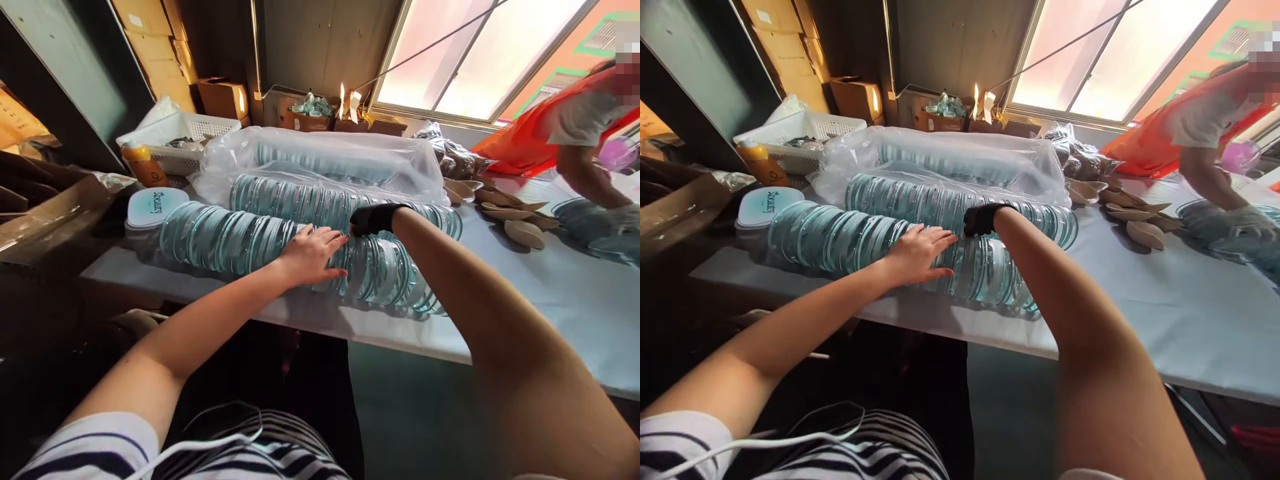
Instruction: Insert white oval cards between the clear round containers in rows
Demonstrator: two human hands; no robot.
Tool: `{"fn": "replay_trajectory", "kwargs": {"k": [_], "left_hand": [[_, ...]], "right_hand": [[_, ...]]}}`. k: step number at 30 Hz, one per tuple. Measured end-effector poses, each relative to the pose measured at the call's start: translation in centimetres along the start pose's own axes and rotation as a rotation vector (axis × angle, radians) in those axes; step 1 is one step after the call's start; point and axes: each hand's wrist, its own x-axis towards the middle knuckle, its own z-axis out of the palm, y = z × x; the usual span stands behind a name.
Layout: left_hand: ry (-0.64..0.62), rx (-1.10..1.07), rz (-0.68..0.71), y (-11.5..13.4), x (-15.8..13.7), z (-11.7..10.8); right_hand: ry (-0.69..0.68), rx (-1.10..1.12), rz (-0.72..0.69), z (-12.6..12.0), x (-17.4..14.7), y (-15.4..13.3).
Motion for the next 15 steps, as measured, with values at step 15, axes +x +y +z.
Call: {"fn": "replay_trajectory", "kwargs": {"k": [15], "left_hand": [[0.02,-0.043,0.006,0.0,-0.4,0.0]], "right_hand": [[-0.169,0.021,0.095,-0.1,0.4,0.8]]}}
